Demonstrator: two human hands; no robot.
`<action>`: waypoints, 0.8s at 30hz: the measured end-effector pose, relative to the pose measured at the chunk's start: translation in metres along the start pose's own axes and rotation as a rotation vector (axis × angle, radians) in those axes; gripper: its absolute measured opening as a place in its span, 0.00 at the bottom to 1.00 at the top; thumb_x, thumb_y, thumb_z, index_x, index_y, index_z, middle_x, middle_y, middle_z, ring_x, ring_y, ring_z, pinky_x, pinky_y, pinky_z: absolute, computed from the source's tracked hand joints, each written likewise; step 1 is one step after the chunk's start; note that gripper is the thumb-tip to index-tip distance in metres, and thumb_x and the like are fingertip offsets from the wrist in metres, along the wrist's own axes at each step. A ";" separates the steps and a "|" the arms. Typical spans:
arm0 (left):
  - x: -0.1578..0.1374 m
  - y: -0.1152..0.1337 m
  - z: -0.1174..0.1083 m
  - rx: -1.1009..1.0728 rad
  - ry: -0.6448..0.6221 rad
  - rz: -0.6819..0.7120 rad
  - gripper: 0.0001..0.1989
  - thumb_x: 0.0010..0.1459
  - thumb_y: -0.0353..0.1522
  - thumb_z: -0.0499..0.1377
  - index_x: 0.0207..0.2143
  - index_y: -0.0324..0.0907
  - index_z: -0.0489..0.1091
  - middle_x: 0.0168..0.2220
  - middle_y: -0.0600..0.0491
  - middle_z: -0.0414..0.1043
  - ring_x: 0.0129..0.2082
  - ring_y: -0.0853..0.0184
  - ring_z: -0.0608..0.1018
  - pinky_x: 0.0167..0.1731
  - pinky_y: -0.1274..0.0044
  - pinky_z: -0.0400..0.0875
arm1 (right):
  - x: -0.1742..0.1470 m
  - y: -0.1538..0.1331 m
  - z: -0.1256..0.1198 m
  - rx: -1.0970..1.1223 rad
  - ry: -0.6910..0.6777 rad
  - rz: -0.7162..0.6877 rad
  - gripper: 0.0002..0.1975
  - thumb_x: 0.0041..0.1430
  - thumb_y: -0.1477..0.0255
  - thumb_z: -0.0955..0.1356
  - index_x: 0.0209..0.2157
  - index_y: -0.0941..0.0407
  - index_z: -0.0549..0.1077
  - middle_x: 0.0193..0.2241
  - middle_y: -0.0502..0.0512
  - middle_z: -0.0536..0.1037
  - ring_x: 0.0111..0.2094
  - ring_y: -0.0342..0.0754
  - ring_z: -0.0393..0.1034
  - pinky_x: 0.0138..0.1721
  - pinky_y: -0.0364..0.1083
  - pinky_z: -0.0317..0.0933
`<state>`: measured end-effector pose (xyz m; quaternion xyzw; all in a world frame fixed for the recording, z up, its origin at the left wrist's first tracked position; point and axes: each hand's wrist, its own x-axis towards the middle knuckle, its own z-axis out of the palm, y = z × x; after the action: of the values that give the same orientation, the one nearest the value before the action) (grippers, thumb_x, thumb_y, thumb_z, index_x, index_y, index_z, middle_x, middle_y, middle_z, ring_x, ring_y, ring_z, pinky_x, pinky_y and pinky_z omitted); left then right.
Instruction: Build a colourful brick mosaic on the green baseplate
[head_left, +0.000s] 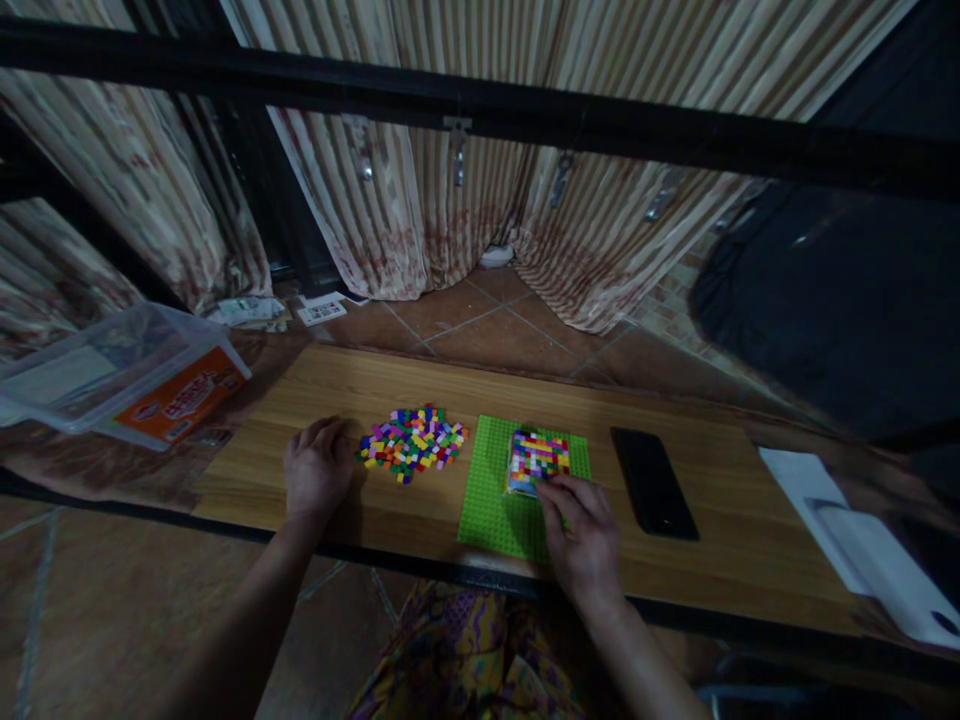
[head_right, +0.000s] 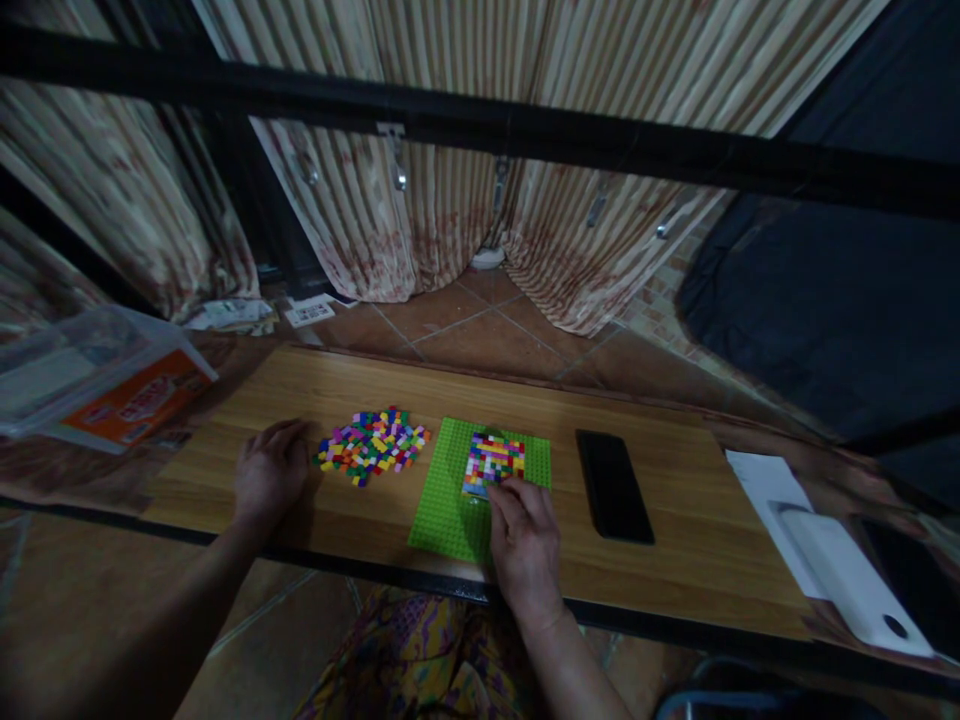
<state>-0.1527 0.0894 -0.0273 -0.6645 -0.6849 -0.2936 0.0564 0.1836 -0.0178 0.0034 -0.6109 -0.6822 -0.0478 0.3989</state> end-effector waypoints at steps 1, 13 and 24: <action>0.000 0.000 0.000 -0.001 0.000 0.002 0.18 0.58 0.32 0.48 0.44 0.38 0.73 0.47 0.45 0.74 0.47 0.56 0.72 0.52 0.67 0.63 | -0.001 0.001 0.001 0.005 0.010 -0.005 0.10 0.62 0.72 0.64 0.38 0.52 0.78 0.38 0.55 0.75 0.40 0.47 0.69 0.42 0.49 0.67; 0.001 0.003 -0.005 -0.036 -0.029 -0.005 0.17 0.58 0.31 0.48 0.45 0.39 0.72 0.48 0.44 0.73 0.48 0.56 0.72 0.52 0.64 0.62 | -0.014 0.009 0.014 0.062 0.039 0.019 0.11 0.62 0.73 0.64 0.39 0.49 0.78 0.37 0.55 0.75 0.40 0.47 0.68 0.42 0.50 0.68; 0.002 -0.003 -0.006 -0.068 -0.063 0.005 0.18 0.59 0.34 0.47 0.43 0.39 0.73 0.47 0.43 0.74 0.49 0.56 0.73 0.51 0.65 0.64 | 0.002 0.009 -0.014 0.239 0.104 0.278 0.14 0.63 0.65 0.62 0.42 0.54 0.76 0.39 0.58 0.76 0.42 0.48 0.71 0.44 0.50 0.67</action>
<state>-0.1576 0.0886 -0.0221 -0.6767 -0.6741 -0.2957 0.0131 0.1983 -0.0216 0.0105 -0.6444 -0.5704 0.0575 0.5061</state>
